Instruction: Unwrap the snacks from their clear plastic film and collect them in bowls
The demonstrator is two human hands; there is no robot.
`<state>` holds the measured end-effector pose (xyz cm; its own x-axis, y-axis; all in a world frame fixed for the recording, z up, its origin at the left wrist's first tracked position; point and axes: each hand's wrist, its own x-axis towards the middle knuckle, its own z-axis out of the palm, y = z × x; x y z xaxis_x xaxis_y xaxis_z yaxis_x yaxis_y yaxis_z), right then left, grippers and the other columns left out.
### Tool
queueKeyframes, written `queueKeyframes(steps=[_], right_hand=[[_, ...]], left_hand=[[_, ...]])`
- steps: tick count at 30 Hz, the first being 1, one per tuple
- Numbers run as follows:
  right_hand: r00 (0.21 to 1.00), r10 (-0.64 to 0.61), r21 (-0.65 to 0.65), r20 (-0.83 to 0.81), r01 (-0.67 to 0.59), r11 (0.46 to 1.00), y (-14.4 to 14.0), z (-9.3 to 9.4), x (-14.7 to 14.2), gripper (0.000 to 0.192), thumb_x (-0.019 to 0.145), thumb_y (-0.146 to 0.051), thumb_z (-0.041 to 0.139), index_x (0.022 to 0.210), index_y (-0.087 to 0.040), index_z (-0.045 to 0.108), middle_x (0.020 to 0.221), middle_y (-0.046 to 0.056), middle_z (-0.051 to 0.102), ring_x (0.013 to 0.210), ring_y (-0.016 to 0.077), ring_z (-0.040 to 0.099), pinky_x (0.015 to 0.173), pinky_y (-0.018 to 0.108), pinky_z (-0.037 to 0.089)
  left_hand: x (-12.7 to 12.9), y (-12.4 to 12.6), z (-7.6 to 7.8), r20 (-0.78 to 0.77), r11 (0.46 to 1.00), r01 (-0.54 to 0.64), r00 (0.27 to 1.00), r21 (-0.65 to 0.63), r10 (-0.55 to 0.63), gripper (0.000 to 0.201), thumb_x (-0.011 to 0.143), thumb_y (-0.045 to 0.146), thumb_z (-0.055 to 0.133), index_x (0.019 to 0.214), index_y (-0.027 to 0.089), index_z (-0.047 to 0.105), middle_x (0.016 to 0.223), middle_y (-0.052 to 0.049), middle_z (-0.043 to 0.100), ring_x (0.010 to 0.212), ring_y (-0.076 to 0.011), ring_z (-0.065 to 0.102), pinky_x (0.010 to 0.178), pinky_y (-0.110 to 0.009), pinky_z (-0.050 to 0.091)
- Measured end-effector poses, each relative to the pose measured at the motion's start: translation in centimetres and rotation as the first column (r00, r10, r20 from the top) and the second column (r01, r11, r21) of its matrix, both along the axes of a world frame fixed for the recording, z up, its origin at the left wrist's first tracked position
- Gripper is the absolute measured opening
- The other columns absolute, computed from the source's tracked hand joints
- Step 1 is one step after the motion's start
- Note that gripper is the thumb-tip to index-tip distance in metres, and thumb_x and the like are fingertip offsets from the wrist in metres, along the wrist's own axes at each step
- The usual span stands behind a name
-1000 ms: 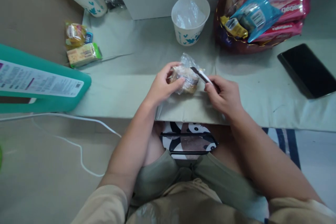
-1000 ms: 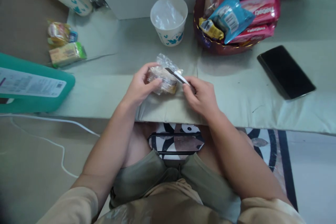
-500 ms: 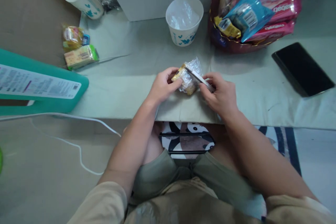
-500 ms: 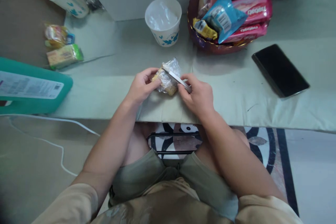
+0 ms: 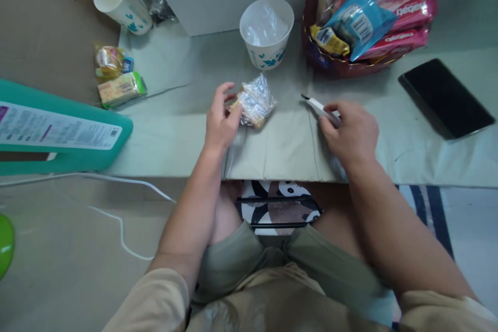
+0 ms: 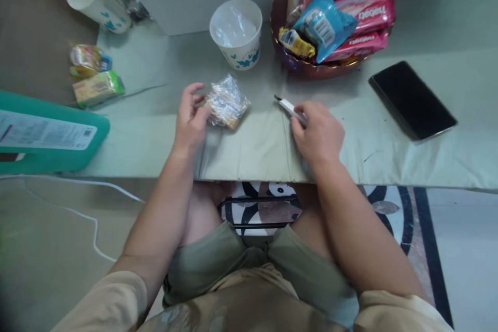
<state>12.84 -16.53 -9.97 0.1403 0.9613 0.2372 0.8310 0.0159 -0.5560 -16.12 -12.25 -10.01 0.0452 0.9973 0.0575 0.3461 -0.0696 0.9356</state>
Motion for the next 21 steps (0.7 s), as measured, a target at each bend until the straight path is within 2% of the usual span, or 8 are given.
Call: queueKeyframes(steps=[3, 8, 11, 13, 15, 16, 18, 21], right_hand=[[0.999, -0.015, 0.036, 0.037, 0.014, 0.999, 0.1, -0.2, 0.2, 0.020, 0.082, -0.026, 0.065, 0.101, -0.024, 0.070, 0.106, 0.012, 0.072, 0.097, 0.0315, 0.064, 0.088, 0.048, 0.046], [0.993, 0.117, 0.092, 0.019, -0.119, 0.989, -0.1, 0.2, -1.5, 0.025, 0.085, -0.025, 0.060, 0.109, -0.022, 0.068, 0.113, 0.015, 0.070, 0.110, 0.0342, 0.063, 0.098, 0.054, 0.046], [0.963, 0.270, 0.201, -0.014, -0.262, 0.944, -0.3, 0.3, -2.6, 0.037, 0.085, -0.023, 0.057, 0.122, -0.024, 0.064, 0.126, 0.014, 0.066, 0.120, 0.0322, 0.061, 0.103, 0.050, 0.048], [0.933, 0.361, 0.247, 0.008, -0.351, 0.903, -0.6, 0.3, -3.3, 0.040, 0.086, -0.022, 0.057, 0.125, -0.027, 0.063, 0.136, 0.011, 0.063, 0.127, 0.0312, 0.058, 0.105, 0.049, 0.048], [0.906, 0.421, 0.252, 0.051, -0.420, 0.872, -0.9, 0.1, -3.6, 0.026, 0.088, -0.021, 0.058, 0.111, -0.029, 0.068, 0.135, 0.007, 0.064, 0.128, 0.0305, 0.058, 0.107, 0.049, 0.046], [0.898, 0.435, 0.248, 0.066, -0.438, 0.864, -1.0, 0.0, -3.7, 0.017, 0.089, -0.021, 0.059, 0.100, -0.028, 0.069, 0.130, 0.006, 0.067, 0.126, 0.0300, 0.059, 0.107, 0.049, 0.045], [0.896, 0.438, 0.240, 0.077, -0.443, 0.864, -1.1, -0.2, -3.6, 0.010, 0.089, -0.019, 0.062, 0.085, -0.026, 0.068, 0.121, 0.004, 0.070, 0.122, 0.0293, 0.061, 0.105, 0.048, 0.045], [0.899, 0.432, 0.235, 0.069, -0.436, 0.869, -0.9, -0.3, -3.1, 0.012, 0.087, -0.017, 0.064, 0.082, -0.026, 0.069, 0.119, 0.004, 0.071, 0.118, 0.0291, 0.062, 0.101, 0.048, 0.046]], left_hand=[[0.7, -0.4, 0.3, -0.100, 0.989, -0.107, 0.988, 0.102, 0.117, 0.056, 0.078, 0.064, 0.078, 0.120, 0.030, 0.065, 0.126, -0.007, 0.065, 0.139, -0.0334, 0.047, 0.107, -0.049, 0.046], [2.4, -1.4, 1.0, -0.108, 0.962, -0.097, 0.986, 0.255, 0.128, 0.017, 0.088, 0.041, 0.072, 0.099, 0.029, 0.070, 0.137, -0.008, 0.061, 0.146, -0.0320, 0.045, 0.119, -0.054, 0.042], [4.1, -3.2, 1.7, -0.200, 0.920, 0.121, 0.979, 0.372, -0.048, 0.005, 0.089, 0.027, 0.069, 0.091, 0.026, 0.073, 0.112, -0.008, 0.072, 0.117, -0.0271, 0.067, 0.103, -0.047, 0.055], [5.1, -4.5, 2.1, -0.292, 0.816, 0.326, 0.935, 0.479, -0.202, 0.009, 0.089, 0.021, 0.066, 0.091, 0.024, 0.074, 0.098, -0.005, 0.076, 0.093, -0.0202, 0.073, 0.084, -0.036, 0.060], [5.5, -5.2, 2.3, -0.324, 0.715, 0.415, 0.906, 0.563, -0.271, 0.010, 0.090, 0.021, 0.063, 0.092, 0.022, 0.073, 0.093, -0.003, 0.078, 0.082, -0.0161, 0.073, 0.074, -0.029, 0.060], [5.4, -5.2, 2.4, -0.319, 0.703, 0.403, 0.912, 0.586, -0.257, 0.010, 0.090, 0.023, 0.063, 0.093, 0.022, 0.073, 0.092, -0.003, 0.078, 0.082, -0.0157, 0.074, 0.075, -0.029, 0.061], [4.7, -4.6, 2.4, -0.327, 0.753, 0.339, 0.929, 0.563, -0.174, 0.014, 0.089, 0.028, 0.067, 0.099, 0.022, 0.073, 0.100, -0.005, 0.079, 0.093, -0.0195, 0.075, 0.088, -0.035, 0.061], [3.0, -3.0, 2.3, -0.421, 0.866, 0.298, 0.900, 0.401, -0.115, 0.031, 0.083, 0.035, 0.077, 0.111, 0.022, 0.073, 0.124, -0.009, 0.076, 0.124, -0.0284, 0.067, 0.112, -0.047, 0.051]])
